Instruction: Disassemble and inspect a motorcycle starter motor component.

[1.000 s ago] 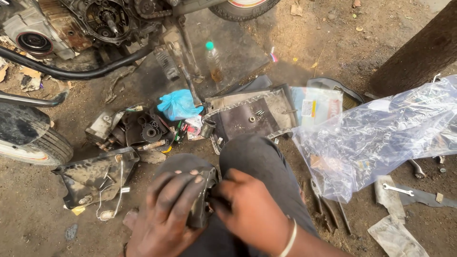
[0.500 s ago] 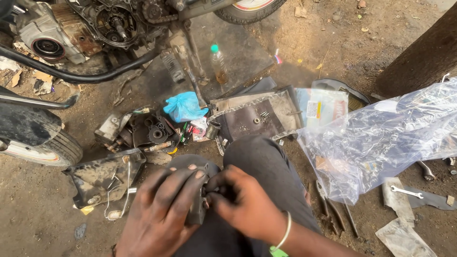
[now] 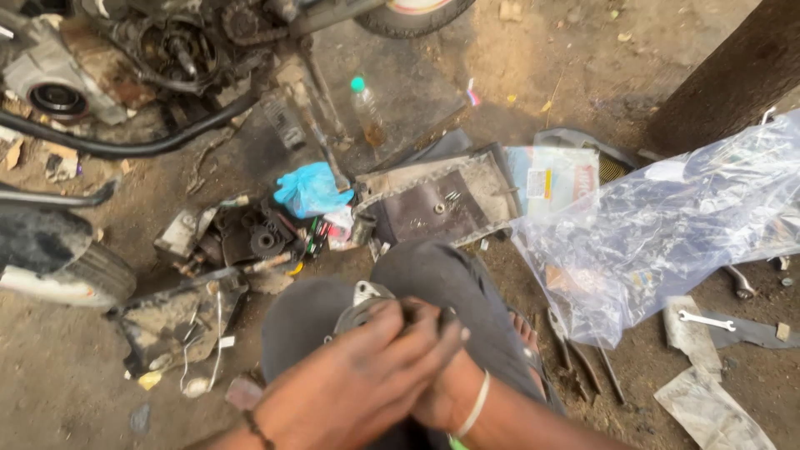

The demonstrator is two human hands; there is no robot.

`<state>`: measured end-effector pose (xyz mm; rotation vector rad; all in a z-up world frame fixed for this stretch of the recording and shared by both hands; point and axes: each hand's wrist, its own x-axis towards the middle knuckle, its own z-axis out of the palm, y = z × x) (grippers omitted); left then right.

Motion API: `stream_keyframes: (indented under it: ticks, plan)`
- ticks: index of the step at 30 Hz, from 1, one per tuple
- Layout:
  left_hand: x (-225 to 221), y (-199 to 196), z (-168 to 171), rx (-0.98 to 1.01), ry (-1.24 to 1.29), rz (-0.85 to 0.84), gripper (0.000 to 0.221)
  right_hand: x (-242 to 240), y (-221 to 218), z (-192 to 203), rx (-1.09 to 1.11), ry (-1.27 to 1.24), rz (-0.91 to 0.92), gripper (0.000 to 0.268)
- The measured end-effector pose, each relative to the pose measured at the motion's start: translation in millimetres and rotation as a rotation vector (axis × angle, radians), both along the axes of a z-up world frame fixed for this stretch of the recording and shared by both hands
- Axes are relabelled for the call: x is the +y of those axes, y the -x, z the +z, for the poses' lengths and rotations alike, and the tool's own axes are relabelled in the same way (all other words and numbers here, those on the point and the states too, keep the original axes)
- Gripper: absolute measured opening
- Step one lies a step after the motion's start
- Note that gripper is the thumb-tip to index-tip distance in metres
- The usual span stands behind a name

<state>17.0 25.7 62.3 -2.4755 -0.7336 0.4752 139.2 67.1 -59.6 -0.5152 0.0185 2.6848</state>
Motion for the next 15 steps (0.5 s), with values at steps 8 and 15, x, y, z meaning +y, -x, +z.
stream_keyframes:
  ticks: [8,15]
  plan:
    - [67,-2,49,-0.639,0.602,0.096,0.114,14,-24,16,-0.081,-0.037,-0.052,0.045]
    - [37,10,26,-0.929,0.667,0.57,0.125,20,-26,7,0.006,-0.065,-0.179,0.024]
